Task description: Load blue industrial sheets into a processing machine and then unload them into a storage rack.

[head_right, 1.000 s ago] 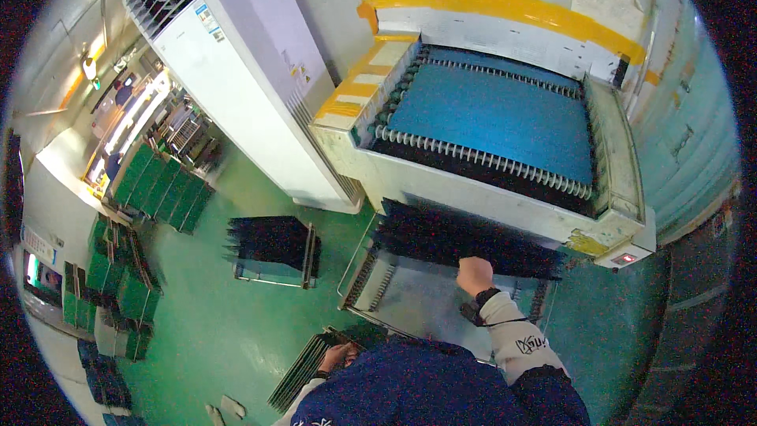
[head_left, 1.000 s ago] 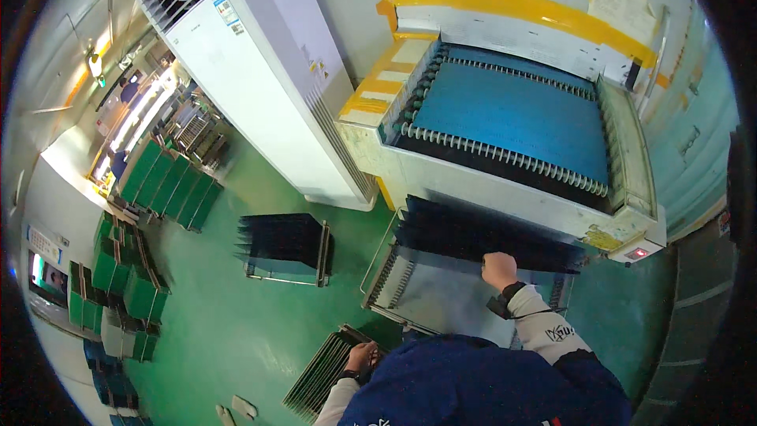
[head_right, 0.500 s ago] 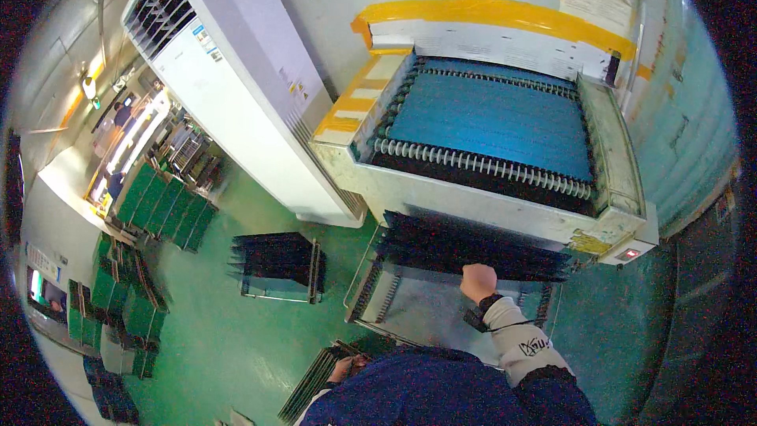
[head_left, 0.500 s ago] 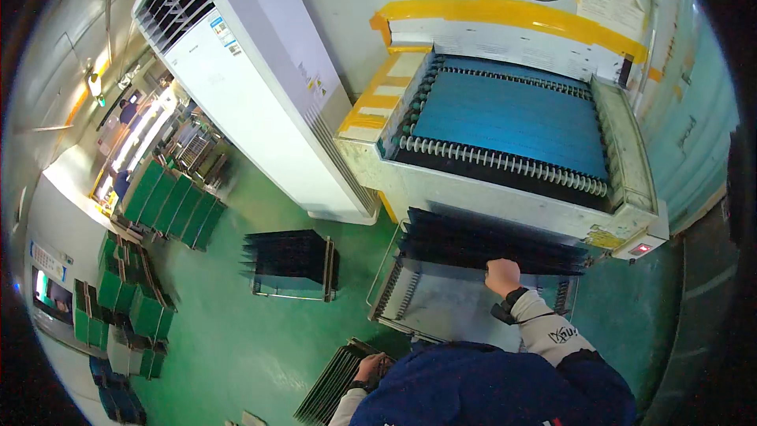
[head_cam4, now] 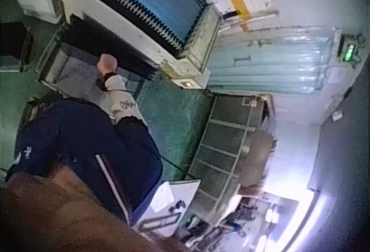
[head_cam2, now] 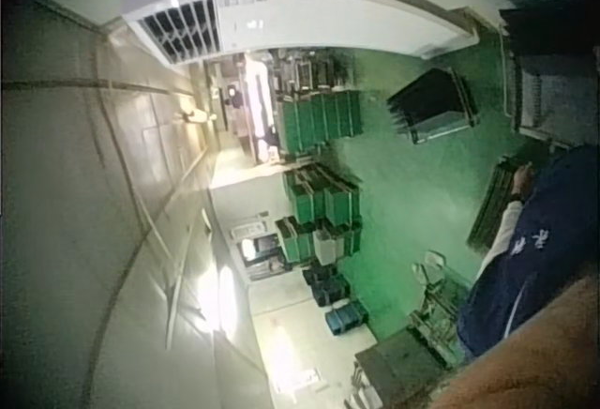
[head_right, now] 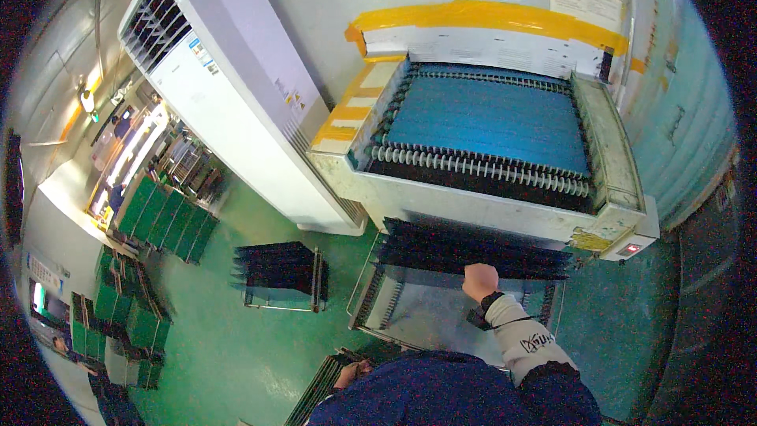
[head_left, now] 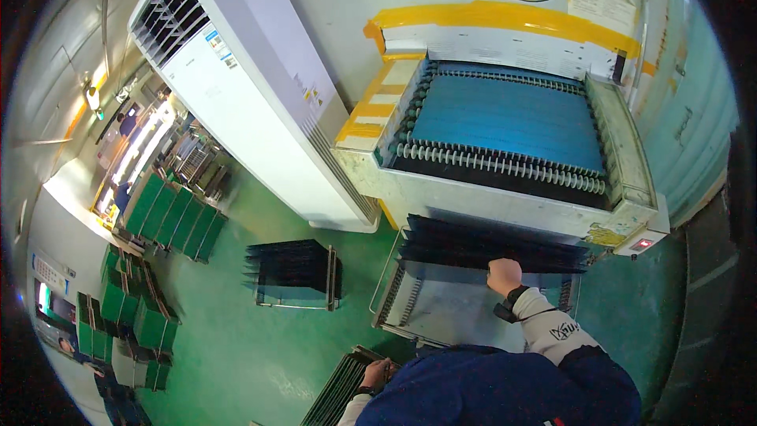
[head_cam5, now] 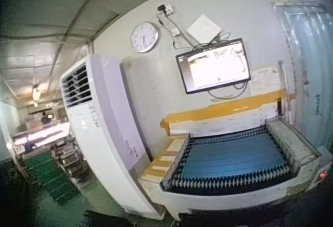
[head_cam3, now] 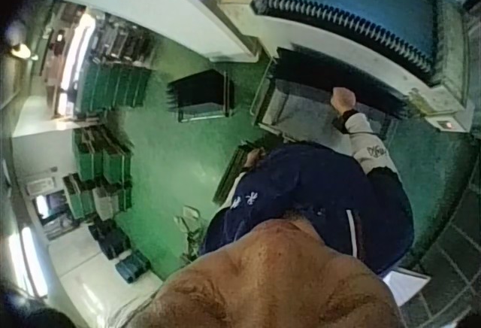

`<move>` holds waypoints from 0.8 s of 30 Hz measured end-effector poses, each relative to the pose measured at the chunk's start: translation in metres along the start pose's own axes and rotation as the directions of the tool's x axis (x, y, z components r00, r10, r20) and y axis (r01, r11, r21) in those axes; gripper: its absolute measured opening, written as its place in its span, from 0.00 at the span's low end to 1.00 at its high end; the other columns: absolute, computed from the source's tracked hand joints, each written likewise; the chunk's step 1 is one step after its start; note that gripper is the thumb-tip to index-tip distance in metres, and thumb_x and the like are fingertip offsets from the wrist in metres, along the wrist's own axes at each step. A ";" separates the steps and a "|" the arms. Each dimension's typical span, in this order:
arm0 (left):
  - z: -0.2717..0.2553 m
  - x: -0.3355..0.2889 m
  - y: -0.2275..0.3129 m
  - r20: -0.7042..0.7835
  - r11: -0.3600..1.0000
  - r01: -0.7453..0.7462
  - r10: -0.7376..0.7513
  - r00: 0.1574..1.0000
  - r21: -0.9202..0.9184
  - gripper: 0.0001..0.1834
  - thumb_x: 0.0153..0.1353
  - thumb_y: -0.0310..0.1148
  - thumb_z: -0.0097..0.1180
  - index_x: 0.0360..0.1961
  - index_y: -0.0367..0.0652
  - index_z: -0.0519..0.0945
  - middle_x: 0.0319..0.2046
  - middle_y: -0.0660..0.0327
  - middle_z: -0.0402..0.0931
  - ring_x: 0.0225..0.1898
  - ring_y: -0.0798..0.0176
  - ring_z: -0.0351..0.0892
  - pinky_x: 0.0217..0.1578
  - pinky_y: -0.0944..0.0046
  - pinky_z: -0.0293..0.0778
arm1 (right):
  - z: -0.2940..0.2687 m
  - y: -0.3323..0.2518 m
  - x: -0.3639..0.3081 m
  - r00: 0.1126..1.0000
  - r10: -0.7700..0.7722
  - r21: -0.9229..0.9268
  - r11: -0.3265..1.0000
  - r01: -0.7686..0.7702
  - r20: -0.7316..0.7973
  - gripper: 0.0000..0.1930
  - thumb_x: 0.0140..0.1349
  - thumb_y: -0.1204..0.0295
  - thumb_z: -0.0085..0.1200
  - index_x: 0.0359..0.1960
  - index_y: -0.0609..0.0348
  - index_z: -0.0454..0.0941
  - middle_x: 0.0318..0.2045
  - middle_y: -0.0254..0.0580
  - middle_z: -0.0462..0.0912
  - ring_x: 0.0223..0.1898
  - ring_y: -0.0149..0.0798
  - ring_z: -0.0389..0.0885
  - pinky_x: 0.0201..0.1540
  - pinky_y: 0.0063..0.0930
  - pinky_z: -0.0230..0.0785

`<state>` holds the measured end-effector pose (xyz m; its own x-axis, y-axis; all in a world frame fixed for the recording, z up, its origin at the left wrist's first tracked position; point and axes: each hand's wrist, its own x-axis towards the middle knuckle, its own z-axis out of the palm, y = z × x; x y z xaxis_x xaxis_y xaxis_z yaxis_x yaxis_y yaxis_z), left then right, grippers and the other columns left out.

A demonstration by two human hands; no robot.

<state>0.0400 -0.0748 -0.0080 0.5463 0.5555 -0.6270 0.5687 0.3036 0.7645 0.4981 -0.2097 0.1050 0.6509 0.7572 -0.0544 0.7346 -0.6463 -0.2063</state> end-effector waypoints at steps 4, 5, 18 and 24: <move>-0.003 0.001 -0.013 0.048 0.873 0.236 -0.238 0.970 -0.427 0.13 0.62 0.40 0.52 0.28 0.42 0.77 0.20 0.64 0.75 0.19 0.69 0.70 0.21 0.70 0.65 | 0.001 -0.006 0.003 1.000 -0.006 -0.006 1.000 0.006 0.011 0.09 0.44 0.66 0.55 0.22 0.57 0.81 0.23 0.49 0.81 0.30 0.51 0.80 0.33 0.45 0.71; -0.004 0.002 -0.015 0.029 0.876 0.211 -0.221 0.975 -0.433 0.13 0.63 0.40 0.52 0.29 0.41 0.77 0.20 0.64 0.75 0.19 0.69 0.71 0.21 0.70 0.65 | 0.001 -0.008 0.004 1.000 -0.011 -0.006 1.000 0.011 0.010 0.09 0.44 0.66 0.55 0.22 0.57 0.81 0.23 0.49 0.81 0.30 0.51 0.80 0.33 0.45 0.71; 0.009 -0.019 0.042 0.002 0.916 0.283 -0.295 0.956 -0.285 0.12 0.65 0.36 0.49 0.27 0.40 0.72 0.20 0.62 0.71 0.20 0.65 0.70 0.21 0.66 0.64 | 0.003 -0.001 -0.003 1.000 -0.012 0.029 1.000 0.013 -0.014 0.09 0.44 0.66 0.53 0.22 0.58 0.81 0.23 0.51 0.80 0.29 0.53 0.80 0.33 0.47 0.71; 0.010 -0.010 0.027 0.048 0.832 0.348 -0.364 0.930 -0.432 0.12 0.65 0.36 0.48 0.29 0.39 0.72 0.21 0.62 0.71 0.21 0.65 0.70 0.22 0.66 0.65 | -0.001 -0.002 -0.003 1.000 -0.003 0.008 1.000 0.003 0.016 0.10 0.44 0.66 0.53 0.23 0.58 0.81 0.23 0.51 0.81 0.30 0.53 0.80 0.33 0.46 0.71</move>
<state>0.0560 -0.0798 0.0175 0.3307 0.3685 -0.8688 0.3973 0.7807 0.4823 0.4946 -0.2106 0.1067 0.6458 0.7603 -0.0694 0.7347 -0.6436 -0.2146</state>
